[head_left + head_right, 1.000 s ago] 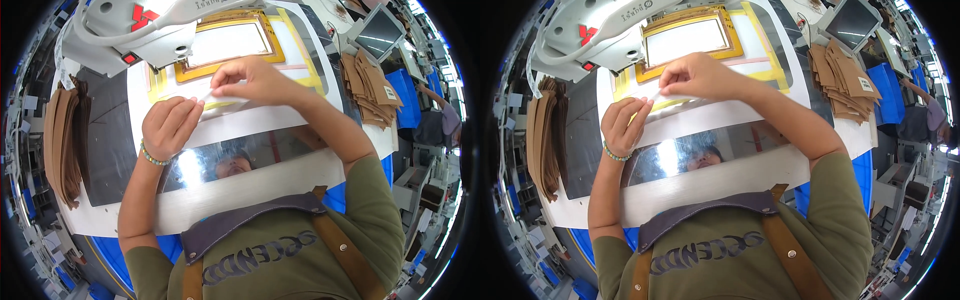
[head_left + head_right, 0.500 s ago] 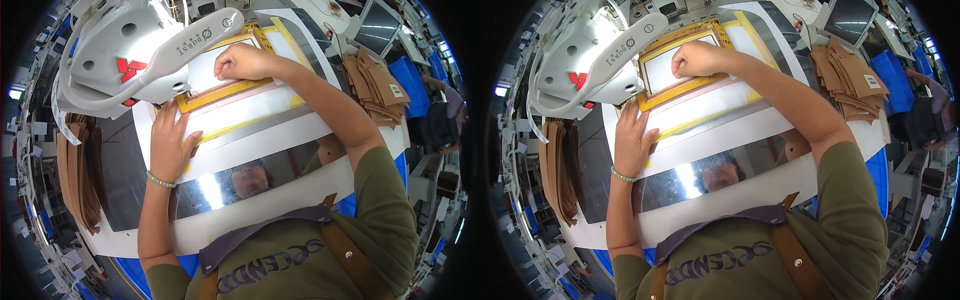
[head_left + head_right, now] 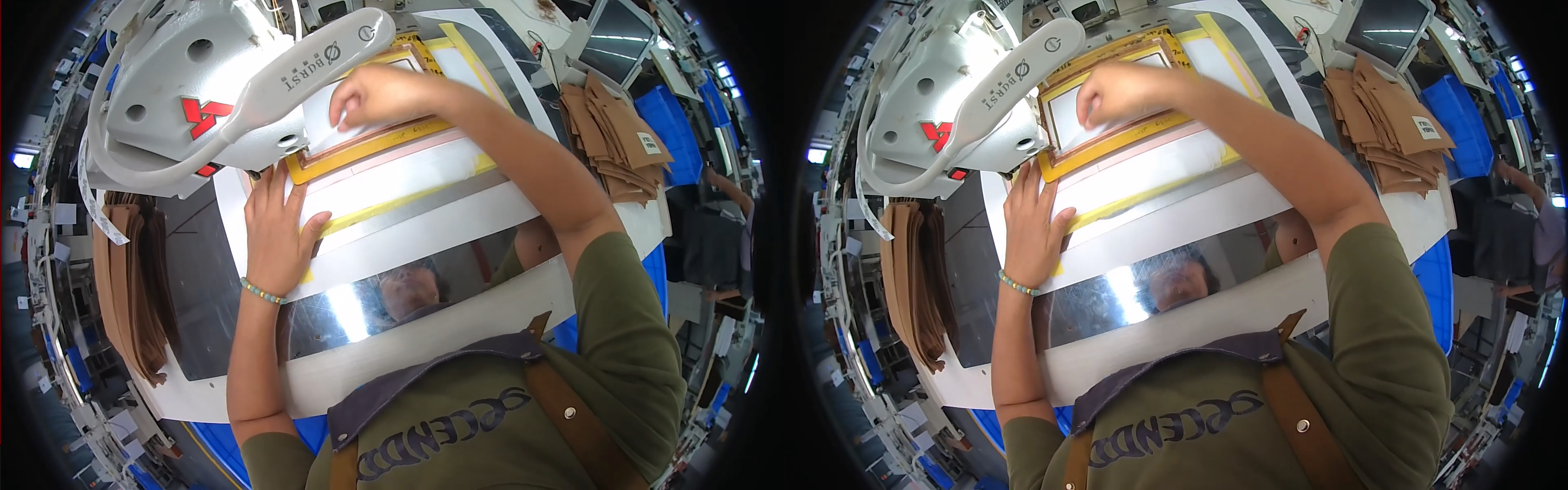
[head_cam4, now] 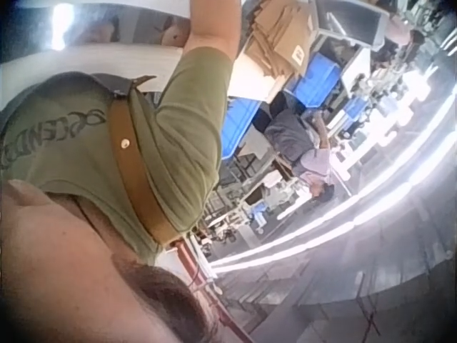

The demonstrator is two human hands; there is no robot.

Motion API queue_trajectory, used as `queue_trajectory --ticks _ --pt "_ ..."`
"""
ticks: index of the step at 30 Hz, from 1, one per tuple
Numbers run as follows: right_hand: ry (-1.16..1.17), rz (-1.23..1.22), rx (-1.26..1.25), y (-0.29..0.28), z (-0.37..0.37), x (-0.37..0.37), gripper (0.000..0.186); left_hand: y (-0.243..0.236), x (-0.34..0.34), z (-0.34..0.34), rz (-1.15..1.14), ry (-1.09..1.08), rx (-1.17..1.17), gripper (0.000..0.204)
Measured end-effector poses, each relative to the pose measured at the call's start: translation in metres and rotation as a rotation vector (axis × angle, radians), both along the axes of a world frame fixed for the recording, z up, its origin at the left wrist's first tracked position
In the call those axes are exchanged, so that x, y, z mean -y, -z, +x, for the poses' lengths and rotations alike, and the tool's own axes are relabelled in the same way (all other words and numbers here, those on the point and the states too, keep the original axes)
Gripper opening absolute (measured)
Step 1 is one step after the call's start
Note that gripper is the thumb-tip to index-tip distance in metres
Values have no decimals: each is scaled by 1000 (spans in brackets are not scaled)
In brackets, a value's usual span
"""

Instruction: Using an industrial sewing machine to stitch brand labels onto leather bag components.

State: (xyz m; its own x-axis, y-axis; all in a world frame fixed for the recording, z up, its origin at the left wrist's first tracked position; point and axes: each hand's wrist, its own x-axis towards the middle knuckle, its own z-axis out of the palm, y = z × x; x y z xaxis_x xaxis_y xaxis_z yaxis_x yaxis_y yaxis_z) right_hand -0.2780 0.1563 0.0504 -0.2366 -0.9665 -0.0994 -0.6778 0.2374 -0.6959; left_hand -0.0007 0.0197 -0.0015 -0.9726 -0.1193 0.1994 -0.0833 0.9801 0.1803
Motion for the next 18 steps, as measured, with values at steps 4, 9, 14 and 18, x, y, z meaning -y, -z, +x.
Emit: queue_trajectory --ticks 4,9,14,18 --pt "65 -95 94 -18 -52 -25 15 2 0 0 -49 -10 -10 67" --pt "39 68 -210 -14 -57 -53 9 3 0 1 -43 -28 -3 67" --pt "28 139 -195 -15 -45 -68 6 4 1 2 -49 -37 2 65" --pt "26 152 -220 -20 -39 -73 7 3 -1 1 -54 -35 23 64"
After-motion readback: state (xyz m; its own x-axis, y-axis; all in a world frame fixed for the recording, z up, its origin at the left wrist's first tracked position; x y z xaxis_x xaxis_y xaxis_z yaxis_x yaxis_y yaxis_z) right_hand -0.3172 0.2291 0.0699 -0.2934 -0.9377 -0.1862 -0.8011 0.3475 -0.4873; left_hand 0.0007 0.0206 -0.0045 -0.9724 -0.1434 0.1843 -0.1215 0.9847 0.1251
